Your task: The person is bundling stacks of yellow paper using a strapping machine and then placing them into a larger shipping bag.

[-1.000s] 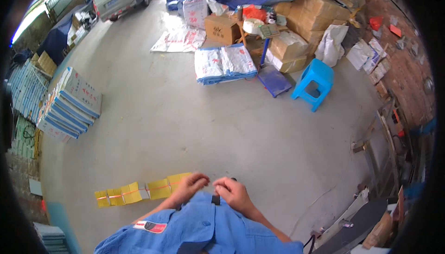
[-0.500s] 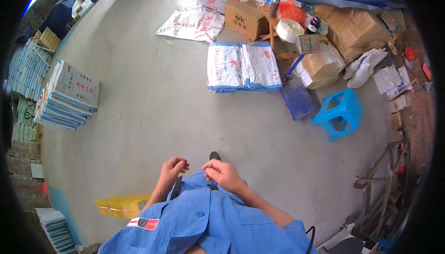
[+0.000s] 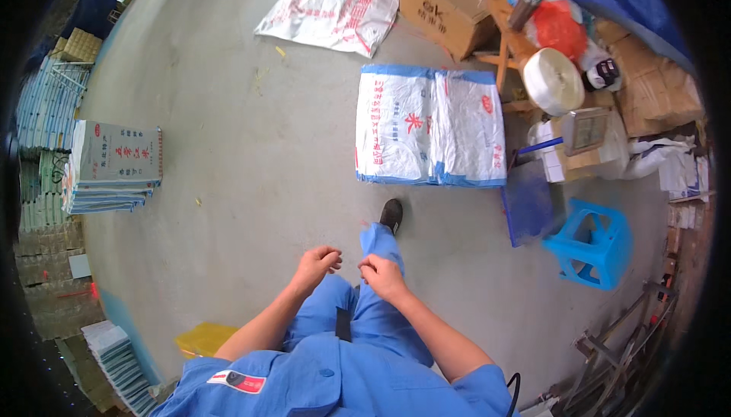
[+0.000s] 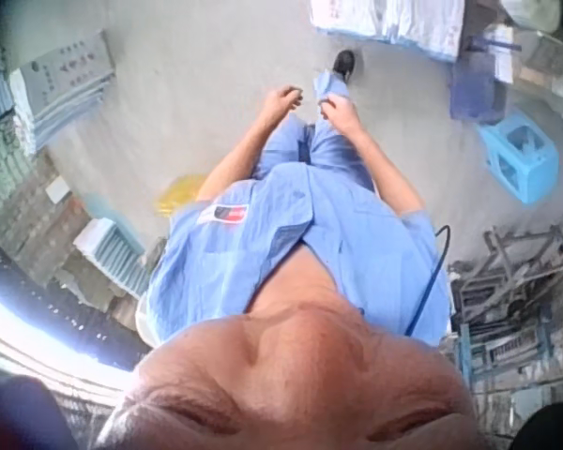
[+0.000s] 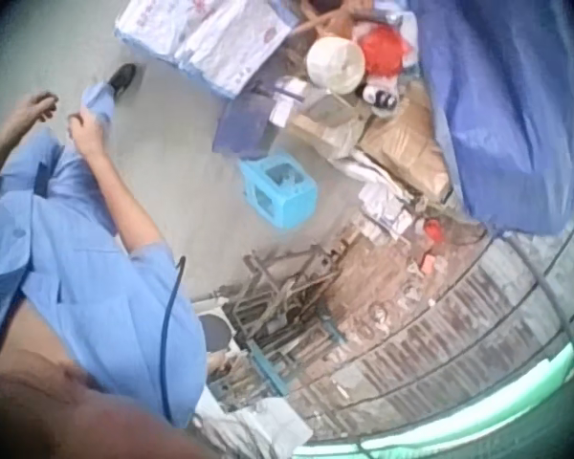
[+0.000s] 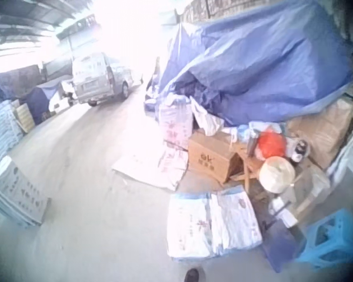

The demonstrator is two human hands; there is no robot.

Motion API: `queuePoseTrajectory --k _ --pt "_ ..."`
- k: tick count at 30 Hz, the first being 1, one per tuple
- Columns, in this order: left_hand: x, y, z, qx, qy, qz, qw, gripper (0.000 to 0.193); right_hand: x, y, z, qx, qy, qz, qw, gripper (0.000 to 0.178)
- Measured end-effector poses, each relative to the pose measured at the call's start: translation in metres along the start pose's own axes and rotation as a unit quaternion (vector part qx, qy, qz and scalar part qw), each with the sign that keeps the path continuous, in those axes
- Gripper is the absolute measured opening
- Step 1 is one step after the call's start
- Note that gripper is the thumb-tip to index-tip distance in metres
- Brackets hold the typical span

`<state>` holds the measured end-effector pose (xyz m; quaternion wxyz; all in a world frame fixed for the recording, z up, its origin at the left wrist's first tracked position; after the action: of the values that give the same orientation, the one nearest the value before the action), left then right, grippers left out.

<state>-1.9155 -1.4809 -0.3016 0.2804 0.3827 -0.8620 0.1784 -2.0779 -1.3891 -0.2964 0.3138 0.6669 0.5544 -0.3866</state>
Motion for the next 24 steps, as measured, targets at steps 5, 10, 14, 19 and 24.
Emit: queuePoseTrajectory --k 5,10,14,19,24 --pt "0.006 0.014 0.123 -0.027 -0.119 -0.123 0.985 0.026 -0.003 -0.011 0.074 0.025 0.083 0.115 0.990 0.018" --pt "0.006 0.036 0.307 -0.026 -0.124 -0.096 0.987 0.026 0.034 -0.018 0.129 0.050 0.181 0.248 0.950 0.016" --pt "-0.030 0.065 0.443 0.028 -0.143 0.011 0.989 0.032 0.062 -0.026 0.151 0.113 0.210 0.339 0.910 0.016" --pt "-0.043 -0.002 0.557 0.309 0.062 0.191 0.930 0.036 0.077 -0.015 0.180 0.137 0.212 0.416 0.874 0.016" --pt "-0.037 0.030 0.564 0.102 -0.157 0.039 0.981 0.037 0.084 -0.021 0.189 0.175 0.205 0.389 0.881 0.017"
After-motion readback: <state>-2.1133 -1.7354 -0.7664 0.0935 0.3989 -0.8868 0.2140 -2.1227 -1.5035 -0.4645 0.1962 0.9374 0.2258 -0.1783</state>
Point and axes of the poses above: each hand's wrist, its own z-axis towards the middle knuckle, its own y-axis out of the palm, x = y × z, the point moved 6 cm from there along z, towards the middle knuckle, and after that the axes turned 3 degrees about -y, right-handed, at the moved point
